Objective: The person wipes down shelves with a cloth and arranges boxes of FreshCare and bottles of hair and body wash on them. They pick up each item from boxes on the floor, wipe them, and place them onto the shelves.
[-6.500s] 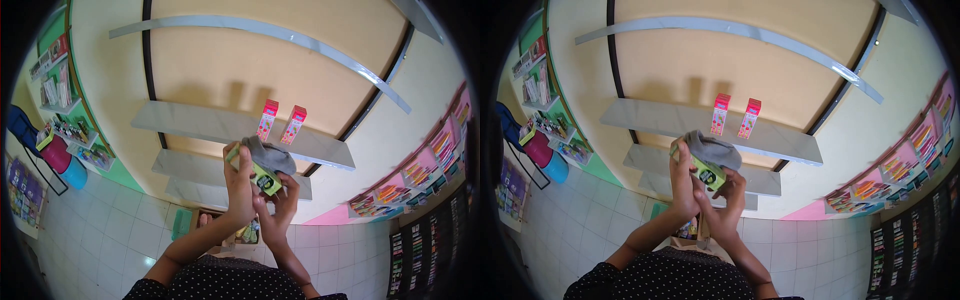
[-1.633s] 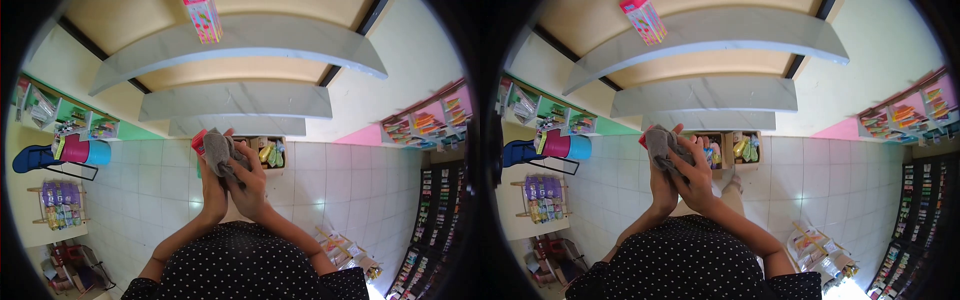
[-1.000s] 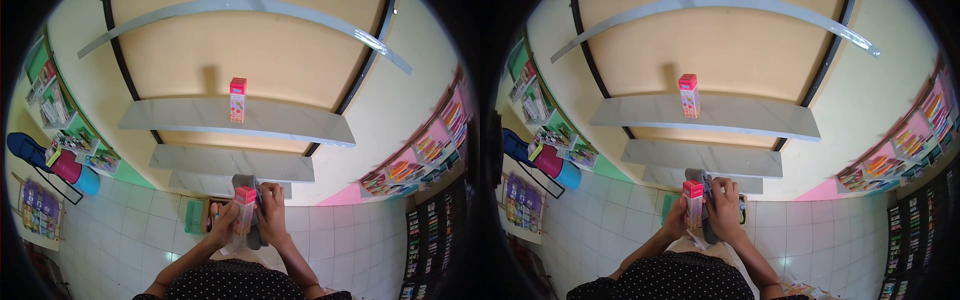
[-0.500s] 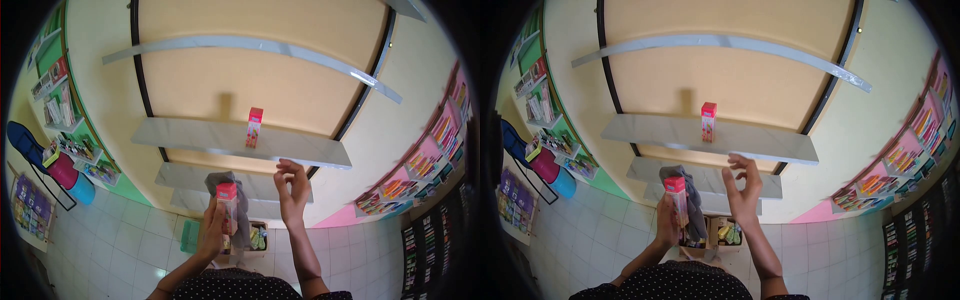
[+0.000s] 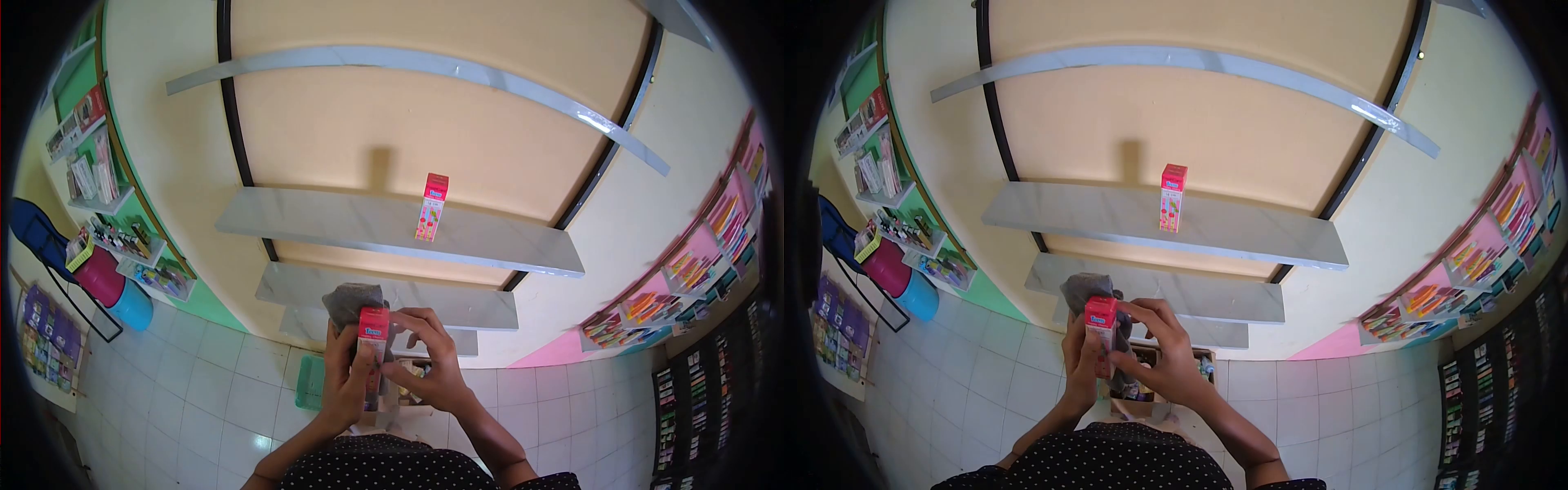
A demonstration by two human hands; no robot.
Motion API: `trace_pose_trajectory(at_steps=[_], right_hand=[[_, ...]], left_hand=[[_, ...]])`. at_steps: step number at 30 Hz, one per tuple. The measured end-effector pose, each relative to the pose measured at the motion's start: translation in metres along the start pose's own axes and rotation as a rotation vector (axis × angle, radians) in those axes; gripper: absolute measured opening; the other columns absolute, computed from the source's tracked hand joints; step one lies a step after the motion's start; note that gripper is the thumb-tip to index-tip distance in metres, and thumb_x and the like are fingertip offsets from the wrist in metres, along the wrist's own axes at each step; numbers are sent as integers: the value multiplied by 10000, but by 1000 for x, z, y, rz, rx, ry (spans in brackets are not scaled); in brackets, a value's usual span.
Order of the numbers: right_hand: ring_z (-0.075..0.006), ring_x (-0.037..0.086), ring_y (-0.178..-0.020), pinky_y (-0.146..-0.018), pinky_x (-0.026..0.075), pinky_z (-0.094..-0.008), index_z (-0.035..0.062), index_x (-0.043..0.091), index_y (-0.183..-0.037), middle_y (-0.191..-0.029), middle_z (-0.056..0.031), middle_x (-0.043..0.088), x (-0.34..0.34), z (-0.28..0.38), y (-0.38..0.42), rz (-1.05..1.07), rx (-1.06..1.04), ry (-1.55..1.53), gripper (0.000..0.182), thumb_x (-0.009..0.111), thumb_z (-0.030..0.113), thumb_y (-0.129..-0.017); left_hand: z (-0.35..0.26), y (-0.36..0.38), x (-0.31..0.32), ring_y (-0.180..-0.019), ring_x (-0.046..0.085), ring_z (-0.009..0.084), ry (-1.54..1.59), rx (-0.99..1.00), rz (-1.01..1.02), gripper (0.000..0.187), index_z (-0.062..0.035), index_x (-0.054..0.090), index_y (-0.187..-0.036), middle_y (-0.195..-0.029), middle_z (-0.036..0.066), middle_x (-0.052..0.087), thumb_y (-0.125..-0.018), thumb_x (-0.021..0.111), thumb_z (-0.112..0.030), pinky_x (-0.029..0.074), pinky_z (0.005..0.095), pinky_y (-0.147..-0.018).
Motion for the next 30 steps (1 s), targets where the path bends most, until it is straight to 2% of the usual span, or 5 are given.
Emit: trace_pose_trajectory(at_steps=[7, 9, 17, 26, 30], right_hand=[[-212, 472, -924, -688, 398, -310, 30, 436, -1041, -1079, -113, 459, -90, -14, -74, -499, -143, 386, 482, 661, 100, -620], [-206, 457, -959, -701, 401, -317, 55, 424, -1071, -1113, -114, 434, -82, -41, -94, -336, -82, 228, 522, 674, 120, -618], [-161, 567, -764, -678, 477, -264, 8, 443, -983, -839, -109, 562, -66, -56, -110, -160, 81, 53, 361, 615, 11, -666], [-166, 517, -858, -749, 420, -288, -29, 446, -969, -887, -105, 533, -231, 218, -107, -818, -907, 236, 366, 633, 65, -668], [-151, 562, -704, -655, 465, -235, -65, 504, -876, -797, -122, 554, -309, 286, -193, -709, -751, 448, 305, 640, 79, -645]], left_hand=[[1, 4, 1, -878, 383, 187, -51, 54, -7, 314, -5, 475, -921, -943, 117, 347, -821, 389, -290, 320, 271, -759], [19, 9, -1, -871, 384, 168, 36, -286, -8, 317, -8, 476, -905, -957, 112, 333, -818, 401, -304, 331, 257, -739], [7, 7, -9, -662, 427, 60, 289, -27, -152, 362, -21, 448, -1034, -842, 12, 490, -811, 450, -307, 356, 171, -548], [95, 30, -87, -581, 449, 75, 195, -14, -372, 315, -54, 427, -1047, -744, -4, 488, -821, 451, -272, 375, 197, -504], [103, 17, -82, -574, 444, 72, 215, -7, -357, 313, -55, 430, -1044, -738, -6, 487, -822, 448, -274, 371, 194, -497]])
Point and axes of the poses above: each hand's wrist, its own y-axis away from the middle knuckle, its own x-axis out of the palm, z = x × y, the point moved 6 cm from there along -y, towards the middle knuckle
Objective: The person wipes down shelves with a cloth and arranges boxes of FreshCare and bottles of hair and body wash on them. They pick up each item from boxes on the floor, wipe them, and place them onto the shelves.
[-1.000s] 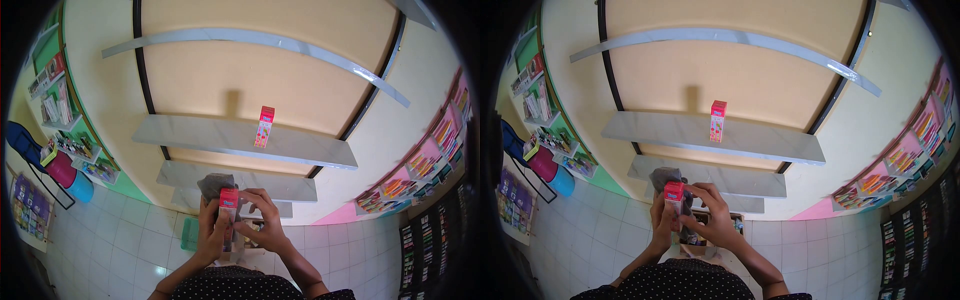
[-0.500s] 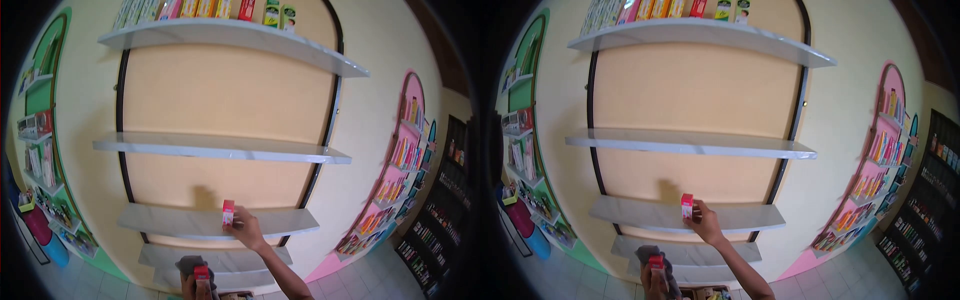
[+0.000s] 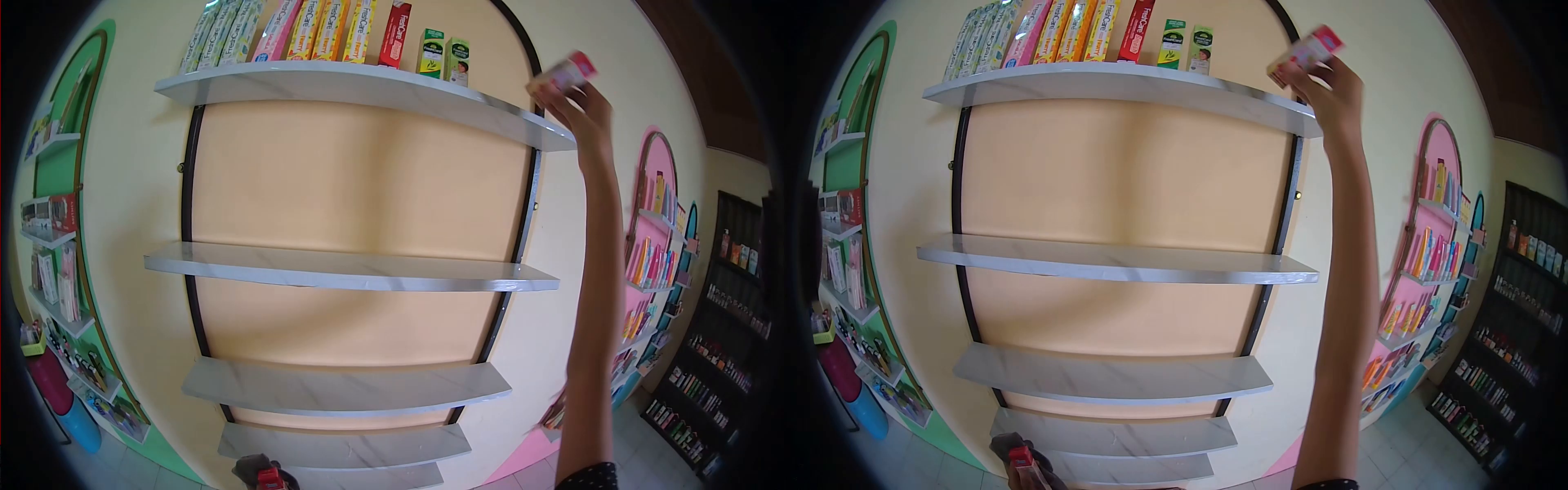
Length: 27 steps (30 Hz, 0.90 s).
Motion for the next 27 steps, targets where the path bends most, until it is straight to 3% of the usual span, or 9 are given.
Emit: trace_pose_trajectory(at_steps=[2, 3, 5, 8, 20, 23, 27], right_hand=[[-165, 577, -666, -639, 497, -234, -80, 514, -867, -743, -120, 562, 16, -20, -30, 199, 151, 35, 298, 643, 38, -625], [-169, 567, -730, -732, 472, -247, -88, 441, -1008, -844, -127, 549, 27, -29, -38, 354, 243, 168, 414, 613, 69, -666], [-160, 565, -722, -723, 471, -249, -97, 449, -1007, -851, -120, 554, 44, -42, -40, 518, 382, 118, 439, 636, 82, -653], [-155, 565, -734, -729, 465, -251, -102, 452, -1011, -866, -123, 556, 52, -52, -45, 604, 502, 184, 465, 655, 101, -646], [-130, 579, -696, -729, 469, -211, -76, 527, -927, -821, -108, 586, 68, -49, -42, 543, 529, 99, 364, 671, 56, -621], [-113, 560, -736, -724, 452, -201, -84, 468, -1013, -854, -96, 567, 70, -45, -41, 614, 504, 146, 470, 666, 133, -646], [-109, 561, -732, -712, 452, -191, -85, 480, -997, -850, -96, 568, 70, -49, -42, 602, 511, 118, 450, 665, 132, -649]], left_hand=[[1, -2, 4, -569, 441, 70, 9, -2, 8, 311, -55, 432, -1041, -734, -7, 486, -822, 447, -275, 368, 193, -493], [0, -3, 6, -567, 439, 69, 14, -2, 9, 310, -55, 432, -1040, -732, -8, 485, -822, 446, -275, 366, 192, -491], [-2, -3, 8, -563, 435, 68, 20, -1, 7, 308, -56, 434, -1038, -728, -9, 485, -823, 444, -277, 363, 191, -486], [-7, -5, 10, -556, 430, 65, 28, 8, -5, 306, -56, 437, -1034, -721, -11, 484, -823, 442, -278, 359, 189, -480], [-42, 8, 24, -529, 409, 54, 61, 9, -45, 298, -59, 447, -1020, -696, -19, 479, -826, 432, -285, 341, 181, -454], [-49, 11, 27, -522, 404, 51, 69, 7, -50, 296, -60, 450, -1017, -690, -21, 478, -827, 430, -286, 336, 179, -448], [-57, 13, 29, -513, 397, 48, 76, 5, -60, 294, -61, 453, -1012, -682, -24, 476, -827, 427, -289, 330, 176, -439]])
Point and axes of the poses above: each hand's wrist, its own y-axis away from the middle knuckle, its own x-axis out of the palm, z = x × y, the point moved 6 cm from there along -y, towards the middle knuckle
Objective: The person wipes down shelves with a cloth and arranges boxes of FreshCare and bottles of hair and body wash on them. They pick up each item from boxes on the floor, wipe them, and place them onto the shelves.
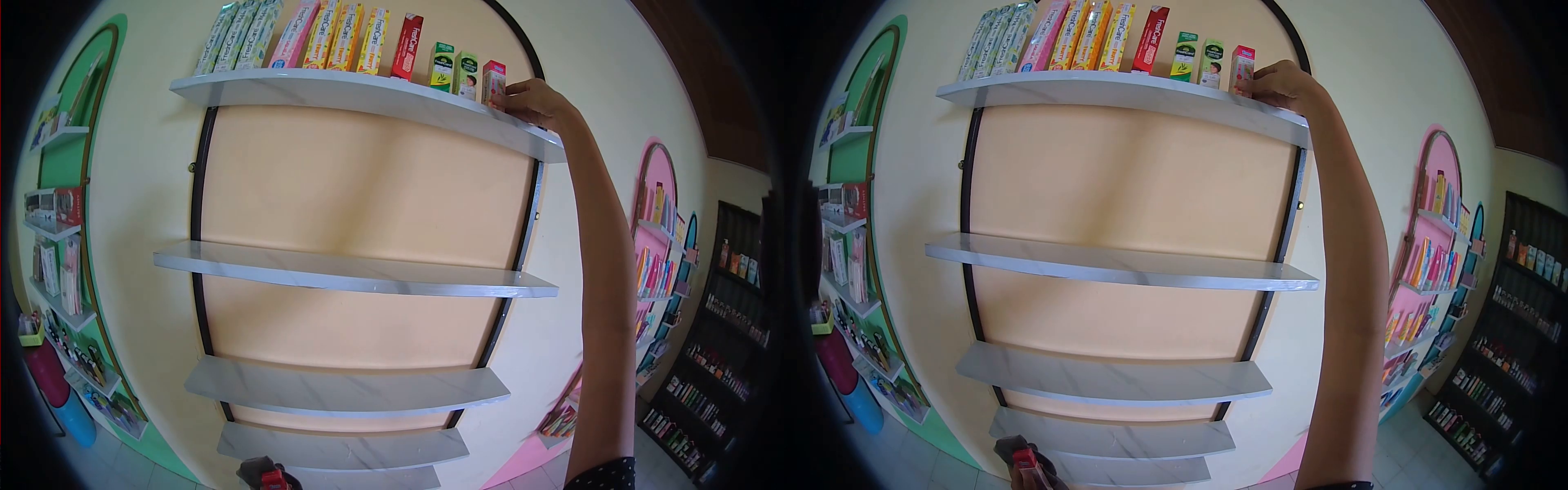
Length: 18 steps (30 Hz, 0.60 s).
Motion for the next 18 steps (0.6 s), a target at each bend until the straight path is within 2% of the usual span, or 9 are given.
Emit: trace_pose_trajectory(at_steps=[6, 9, 11, 12, 13, 15, 16, 17, 18], right_hand=[[-120, 567, -725, -702, 466, -200, -97, 475, -995, -856, -101, 566, -7, 0, 5, -1, -14, -46, 438, 655, 111, -654], [-132, 567, -732, -692, 476, -225, -99, 466, -1004, -856, -111, 564, -11, 3, 16, -27, -23, 10, 420, 630, 106, -676], [-144, 567, -736, -677, 482, -240, -87, 476, -998, -847, -110, 565, -21, 19, 46, -359, -191, 192, 373, 598, 101, -700], [-161, 573, -726, -654, 489, -247, -90, 483, -973, -826, -128, 566, -16, 25, 65, -427, -303, 103, 322, 572, 36, -691], [-179, 578, -716, -632, 497, -254, -94, 491, -948, -804, -146, 568, -5, 34, 92, -494, -415, 13, 279, 546, -28, -682], [-151, 569, -698, -598, 482, -246, -52, 515, -918, -775, -116, 576, 43, 37, 148, -390, -412, -69, 220, 486, -47, -700], [-132, 565, -707, -572, 469, -225, -33, 529, -887, -778, -97, 578, 77, 38, 181, -247, -414, 90, 196, 518, -37, -692], [-128, 563, -694, -556, 457, -207, -16, 539, -865, -772, -80, 575, 115, 28, 212, -37, -512, -127, 196, 575, -3, -673], [-137, 557, -684, -550, 460, -205, -2, 542, -892, -790, -81, 559, 155, 25, 248, 131, -520, -20, 267, 637, 77, -655]], left_hand=[[-13, 8, 1, -499, 387, 42, 7, -1, -17, 292, -62, 458, -1005, -669, -28, 474, -829, 422, -292, 321, 172, -426], [6, 1, -17, -494, 410, 60, -20, 16, 32, 323, -47, 451, -1009, -686, -13, 488, -822, 428, -310, 330, 180, -411], [20, -4, -33, -489, 433, 77, -48, 30, 77, 355, -33, 444, -1013, -702, 2, 501, -816, 433, -328, 338, 188, -396], [23, -4, -37, -486, 444, 86, -60, 36, 99, 372, -25, 441, -1015, -710, 9, 507, -813, 436, -338, 342, 192, -388], [1, -3, -15, -486, 444, 86, -61, 32, 99, 372, -25, 441, -1015, -710, 9, 507, -813, 436, -338, 342, 192, -388], [-49, -5, 42, -485, 477, 99, 277, 81, 148, 442, 12, 412, -1023, -692, 54, 521, -798, 450, -367, 353, 184, -379], [-61, -9, 61, -494, 490, 114, 302, 46, 217, 469, 22, 400, -1024, -689, 77, 525, -794, 448, -384, 371, 192, -388], [-67, -10, 74, -503, 504, 130, 328, 13, 285, 495, 32, 387, -1025, -687, 101, 529, -789, 445, -400, 388, 200, -397], [-64, -14, 83, -504, 513, 150, 265, 44, 395, 542, 27, 383, -1021, -692, 116, 530, -781, 414, -459, 405, 217, -406]])
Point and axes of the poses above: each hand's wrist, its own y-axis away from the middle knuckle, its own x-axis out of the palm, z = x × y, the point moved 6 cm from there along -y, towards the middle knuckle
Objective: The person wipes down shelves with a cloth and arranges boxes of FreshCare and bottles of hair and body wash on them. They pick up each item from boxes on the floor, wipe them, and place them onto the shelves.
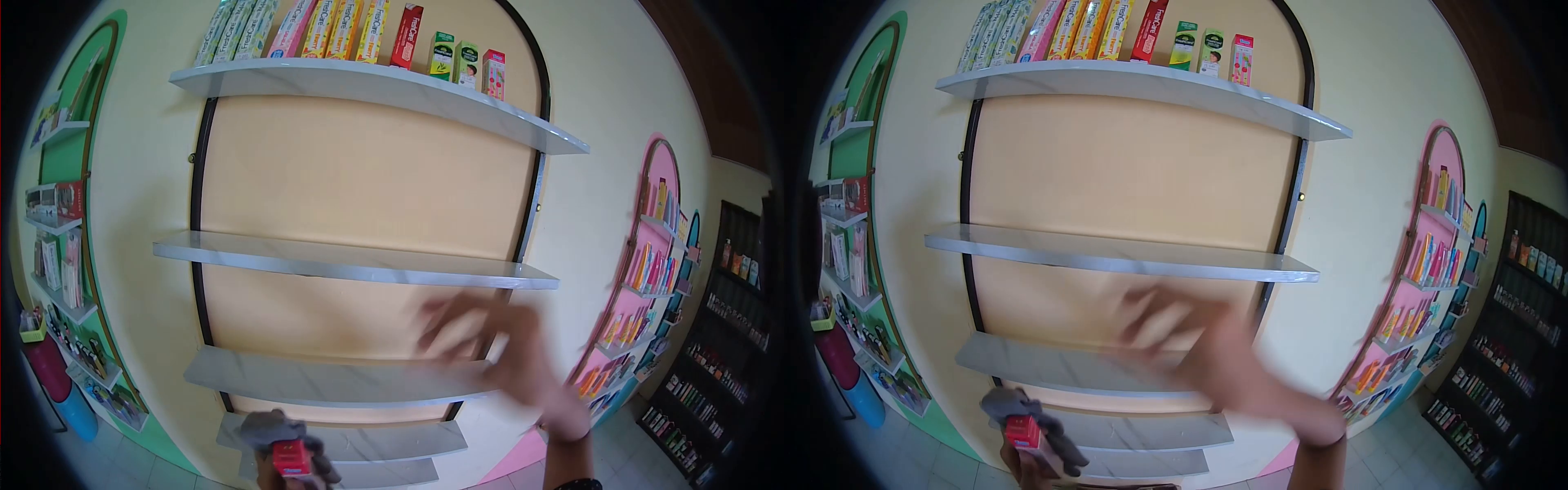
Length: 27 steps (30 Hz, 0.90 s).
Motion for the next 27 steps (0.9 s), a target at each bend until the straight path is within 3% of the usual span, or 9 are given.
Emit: trace_pose_trajectory(at_steps=[2, 4, 6, 7, 11, 13, 18, 23, 27], right_hand=[[-215, 545, -778, -680, 466, -296, 14, 470, -1038, -908, -118, 517, 59, 17, 31, 253, 188, -240, 420, 628, 180, -686], [-273, 518, -850, -752, 431, -336, 0, 414, -1087, -948, -148, 498, 77, 10, 43, 155, 96, -171, 453, 596, 187, -717], [-283, 497, -902, -781, 400, -316, -3, 344, -1138, -989, -169, 481, 88, -8, 61, 85, 139, -377, 480, 557, 192, -754], [-255, 484, -934, -796, 368, -285, 1, 278, -1174, -1018, -182, 464, 99, -17, 76, 146, 401, -635, 484, 519, 150, -781], [-246, 487, -918, -780, 366, -267, 3, 254, -1186, -1008, -179, 467, 89, -36, 94, -6, 489, -726, 466, 474, 35, -777], [-263, 469, -945, -802, 354, -278, 4, 254, -1188, -1041, -184, 446, 87, -31, 98, 20, 477, -577, 476, 455, -5, -757], [-328, 313, -1098, -900, 257, -379, 8, 272, -1202, -1181, -201, 313, 55, -12, 93, -199, 352, -171, 539, 431, -57, -691], [-220, 454, -955, -629, 460, -263, 24, 354, -1169, -980, -138, 462, 50, -16, 90, -116, 350, -339, 540, 597, 73, -689], [-183, 448, -964, -710, 486, -289, 25, 361, -1150, -1018, -102, 451, 48, -20, 86, -119, 385, -579, 488, 577, 31, -712]], left_hand=[[-28, -10, 43, -500, 521, 171, -183, 144, 259, 587, 28, 370, -1032, -684, 120, 534, -778, 375, -501, 414, 221, -408], [24, -9, 22, -605, 546, 180, -45, 19, 119, 597, 14, 361, -1052, -769, 122, 537, -780, 345, -517, 444, 245, -496], [31, -14, 39, -827, 517, 169, 155, -20, 34, 524, -24, 350, -1094, -954, 90, 495, -810, 326, -465, 432, 287, -684], [31, -17, 46, -823, 518, 168, 112, -19, 62, 512, -27, 353, -1095, -946, 85, 497, -813, 333, -453, 434, 286, -680], [29, -20, 74, -779, 491, 141, -163, 22, 165, 455, -11, 394, -1051, -914, 79, 476, -821, 343, -400, 413, 274, -657], [9, -23, 105, -803, 471, 117, -375, 238, 265, 513, -4, 326, -1094, -946, 82, 464, -823, 311, -439, 382, 241, -694], [17, -37, 105, -845, 449, 133, -73, 51, 261, 484, 8, 361, -1070, -941, 84, 461, -828, 332, -410, 349, 261, -755], [-3, -41, 122, -873, 430, 159, -323, 296, 293, 450, 18, 389, -1043, -956, 102, 436, -834, 333, -377, 330, 275, -770], [-16, -41, 132, -898, 406, 208, -492, 399, 303, 577, 29, 379, -1046, -991, 137, 372, -802, 287, -486, 309, 317, -801]])
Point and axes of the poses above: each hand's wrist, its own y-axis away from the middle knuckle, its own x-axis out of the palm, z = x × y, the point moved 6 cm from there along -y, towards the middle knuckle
